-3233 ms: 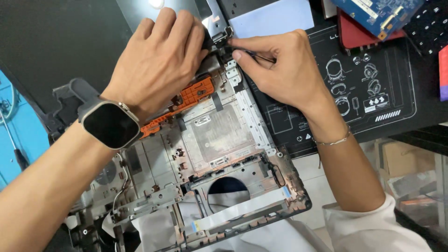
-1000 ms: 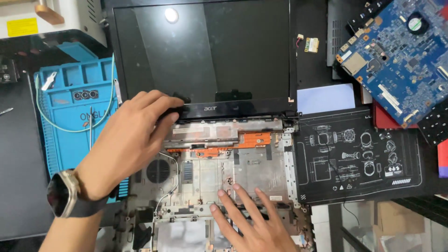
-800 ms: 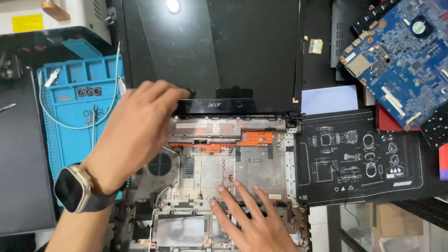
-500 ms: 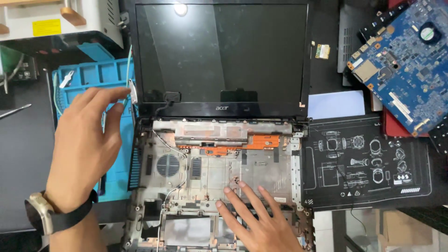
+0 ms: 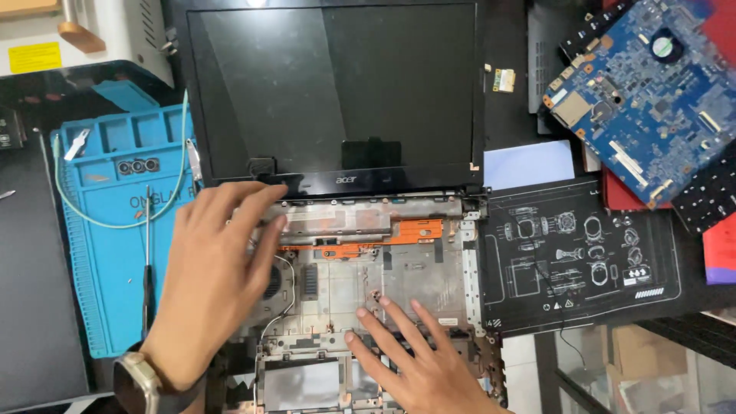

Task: The person works on the internal components of a disassembled laptop, connecting cables near the screen hinge and manipulating the display assembly. They use a screwdriver to tighten screws on the laptop's frame and handle various internal parts.

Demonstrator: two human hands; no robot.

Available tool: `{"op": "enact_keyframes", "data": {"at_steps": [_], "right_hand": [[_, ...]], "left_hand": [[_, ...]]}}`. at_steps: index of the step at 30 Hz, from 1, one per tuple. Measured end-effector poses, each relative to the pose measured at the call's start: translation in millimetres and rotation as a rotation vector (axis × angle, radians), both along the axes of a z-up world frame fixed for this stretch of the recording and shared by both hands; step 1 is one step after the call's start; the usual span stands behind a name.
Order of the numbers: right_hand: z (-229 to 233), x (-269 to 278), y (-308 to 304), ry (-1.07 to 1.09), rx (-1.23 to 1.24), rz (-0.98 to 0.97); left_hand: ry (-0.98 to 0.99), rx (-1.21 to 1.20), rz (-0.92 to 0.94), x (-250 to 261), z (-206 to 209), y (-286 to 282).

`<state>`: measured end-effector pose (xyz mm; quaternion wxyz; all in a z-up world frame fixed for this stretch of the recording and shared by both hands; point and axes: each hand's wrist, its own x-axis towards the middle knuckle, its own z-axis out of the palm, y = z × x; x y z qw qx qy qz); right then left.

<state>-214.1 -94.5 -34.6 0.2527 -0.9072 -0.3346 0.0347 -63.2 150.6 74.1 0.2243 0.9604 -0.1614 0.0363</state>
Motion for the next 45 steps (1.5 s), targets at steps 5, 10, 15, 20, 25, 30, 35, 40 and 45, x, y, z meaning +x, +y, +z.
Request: {"op": "enact_keyframes", "data": {"at_steps": [5, 10, 15, 20, 25, 30, 35, 40, 45], "right_hand": [[6.2, 2.0, -1.3, -0.059, -0.051, 0.009], [4.1, -0.2, -2.2, 0.008, 0.035, 0.010], [0.5, -1.3, -1.2, 0.029, 0.062, 0.026], [6.4, -1.3, -0.9, 0.036, 0.069, -0.009], [4.2, -1.9, -1.6, 0.003, 0.086, -0.016], [9.0, 2.5, -3.0, -0.024, 0.090, -0.006], [6.7, 0.2, -3.3, -0.001, 0.119, 0.002], [8.1, 1.2, -3.3, 0.024, 0.142, 0.003], [7.4, 1.0, -3.9, 0.035, 0.143, 0.019]], "left_hand": [[0.020, 0.121, -0.189, 3.5, -3.9, -29.9], [0.032, 0.120, -0.302, 2.9, -16.8, -54.7], [0.041, 0.145, -0.375, 3.7, -26.1, -79.8], [0.039, 0.165, -0.443, 1.2, -40.0, -99.3], [0.016, 0.190, -0.479, 0.4, -49.8, -111.4], [-0.004, 0.128, -0.472, 13.5, -49.4, -120.9], [-0.041, -0.018, -0.370, 37.8, -58.7, -131.3], [-0.089, -0.012, -0.353, 45.7, -64.1, -143.8], [-0.043, -0.010, -0.352, 43.6, -66.5, -149.9]]}}
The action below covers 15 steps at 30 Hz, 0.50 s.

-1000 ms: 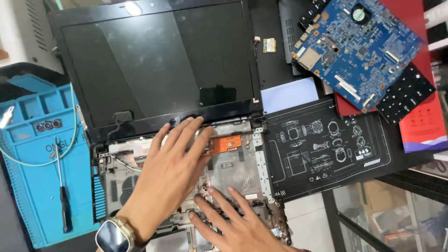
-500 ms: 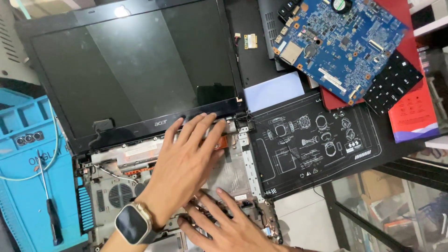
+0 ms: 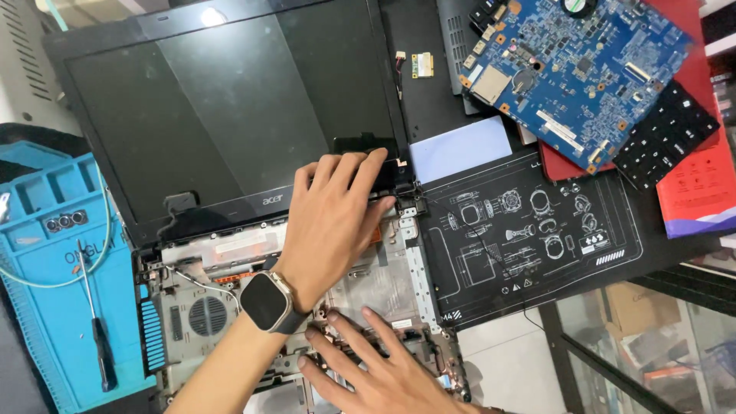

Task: The person works on the internal components of a disassembled laptop, connecting cables near the screen hinge and manipulating the display assembly. They use a screwdriver to tighten screws on the laptop's frame and handle various internal parts.

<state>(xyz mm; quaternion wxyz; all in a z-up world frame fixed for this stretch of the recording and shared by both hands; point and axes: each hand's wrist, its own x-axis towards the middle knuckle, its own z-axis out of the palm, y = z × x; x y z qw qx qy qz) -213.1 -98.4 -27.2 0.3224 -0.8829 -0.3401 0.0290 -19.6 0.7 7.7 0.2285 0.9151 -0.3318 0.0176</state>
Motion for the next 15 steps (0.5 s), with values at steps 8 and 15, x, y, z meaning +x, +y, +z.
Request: {"op": "enact_keyframes", "data": {"at_steps": [8, 15], "right_hand": [[42.3, 40.1, -54.1, 0.157, 0.374, 0.005], [46.6, 175.5, -90.4, 0.131, 0.259, -0.735]], "left_hand": [[0.024, -0.075, 0.059, 1.2, -8.6, -3.5], [0.028, -0.157, 0.056, -0.2, -14.5, 0.1]]}}
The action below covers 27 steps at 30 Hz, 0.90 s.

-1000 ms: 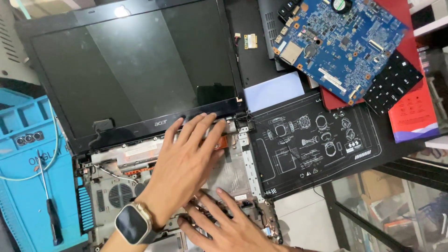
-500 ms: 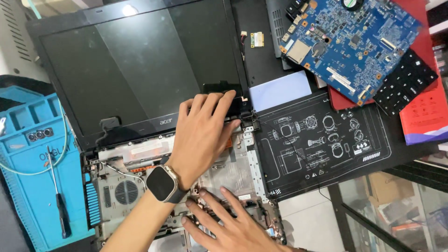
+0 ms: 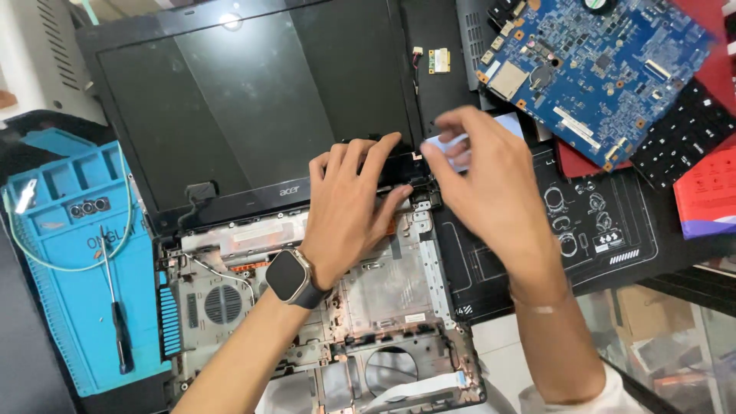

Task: The person works on the internal components of a disassembled laptop, connecting cables near the screen hinge and manipulating the display assembly. They use a screwdriver to tighten screws on the laptop's frame and handle various internal parts.

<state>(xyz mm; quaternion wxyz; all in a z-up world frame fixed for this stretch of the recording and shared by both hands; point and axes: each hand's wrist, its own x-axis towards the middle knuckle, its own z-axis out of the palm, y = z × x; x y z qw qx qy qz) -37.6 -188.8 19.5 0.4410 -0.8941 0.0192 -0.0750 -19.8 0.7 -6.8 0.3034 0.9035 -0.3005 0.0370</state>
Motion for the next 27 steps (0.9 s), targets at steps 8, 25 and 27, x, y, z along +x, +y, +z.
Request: {"op": "enact_keyframes", "data": {"at_steps": [8, 25, 27], "right_hand": [[-32.3, 47.7, 2.2, 0.051, -0.262, 0.051], [-42.6, 58.0, -1.1, 0.233, -0.184, -0.058], [-43.4, 57.5, -2.1, 0.267, -0.154, -0.064]], "left_hand": [[0.006, -0.017, 0.011, 0.7, -4.0, -0.3], [0.045, -0.043, 0.023, 1.9, -2.7, 0.9], [0.042, -0.040, 0.026, 0.7, -2.6, 0.7]]}}
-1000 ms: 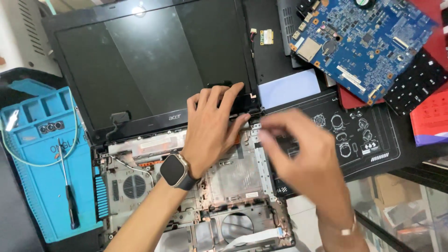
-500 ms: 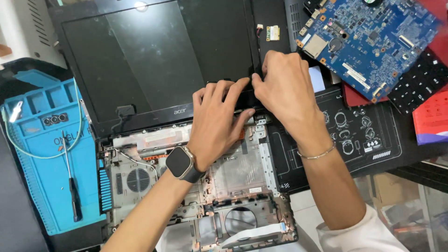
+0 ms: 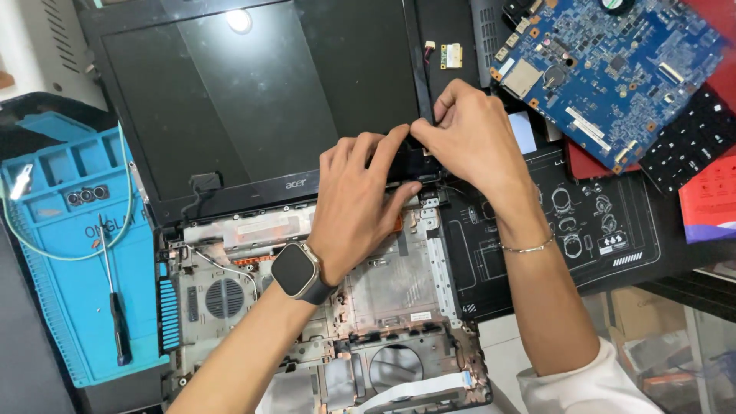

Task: The person works on the internal components of a disassembled laptop, connecting cables near the screen hinge and manipulating the display assembly. They use a screwdriver to tighten screws on the laptop's frame and handle various internal parts.

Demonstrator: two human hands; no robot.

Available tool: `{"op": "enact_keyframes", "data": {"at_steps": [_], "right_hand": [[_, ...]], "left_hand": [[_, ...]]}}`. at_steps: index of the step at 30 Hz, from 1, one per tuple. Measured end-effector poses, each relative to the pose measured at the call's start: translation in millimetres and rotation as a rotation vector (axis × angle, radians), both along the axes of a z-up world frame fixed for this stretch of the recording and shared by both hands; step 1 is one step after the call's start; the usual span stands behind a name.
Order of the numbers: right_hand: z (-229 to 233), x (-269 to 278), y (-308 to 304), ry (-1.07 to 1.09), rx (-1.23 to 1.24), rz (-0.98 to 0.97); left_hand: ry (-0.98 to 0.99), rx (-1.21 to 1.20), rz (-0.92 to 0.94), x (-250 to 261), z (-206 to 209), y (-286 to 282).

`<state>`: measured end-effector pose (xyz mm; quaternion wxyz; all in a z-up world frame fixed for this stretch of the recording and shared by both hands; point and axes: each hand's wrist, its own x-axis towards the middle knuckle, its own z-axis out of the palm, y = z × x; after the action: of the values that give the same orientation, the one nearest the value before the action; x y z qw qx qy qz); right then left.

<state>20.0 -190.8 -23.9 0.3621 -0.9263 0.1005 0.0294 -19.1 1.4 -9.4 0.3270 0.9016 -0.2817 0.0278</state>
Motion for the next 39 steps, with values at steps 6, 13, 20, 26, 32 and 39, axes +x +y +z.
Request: {"op": "enact_keyframes", "data": {"at_steps": [6, 13, 20, 26, 32, 39], "right_hand": [[-2.9, -1.8, -5.7, -0.049, 0.084, 0.007], [-11.1, 0.2, -14.0, -0.053, 0.191, 0.058], [-15.2, 3.4, -16.5, -0.057, 0.253, 0.087], [-20.2, -0.3, -21.6, -0.006, 0.439, 0.078], [-27.0, 2.4, -25.2, -0.068, 0.523, 0.036], [-40.0, 4.4, -30.5, 0.122, 0.764, 0.018]], "left_hand": [[0.018, -0.015, -0.013, -0.7, 1.8, 2.3], [0.038, -0.005, -0.034, -1.8, 4.6, 4.1], [0.041, 0.049, -0.034, 0.0, 11.7, -1.7], [0.116, 0.117, -0.010, 5.5, 18.8, -8.2], [0.004, 0.060, -0.025, 1.3, 12.3, -11.9], [0.068, 0.049, 0.007, 5.7, 11.6, -14.6]]}}
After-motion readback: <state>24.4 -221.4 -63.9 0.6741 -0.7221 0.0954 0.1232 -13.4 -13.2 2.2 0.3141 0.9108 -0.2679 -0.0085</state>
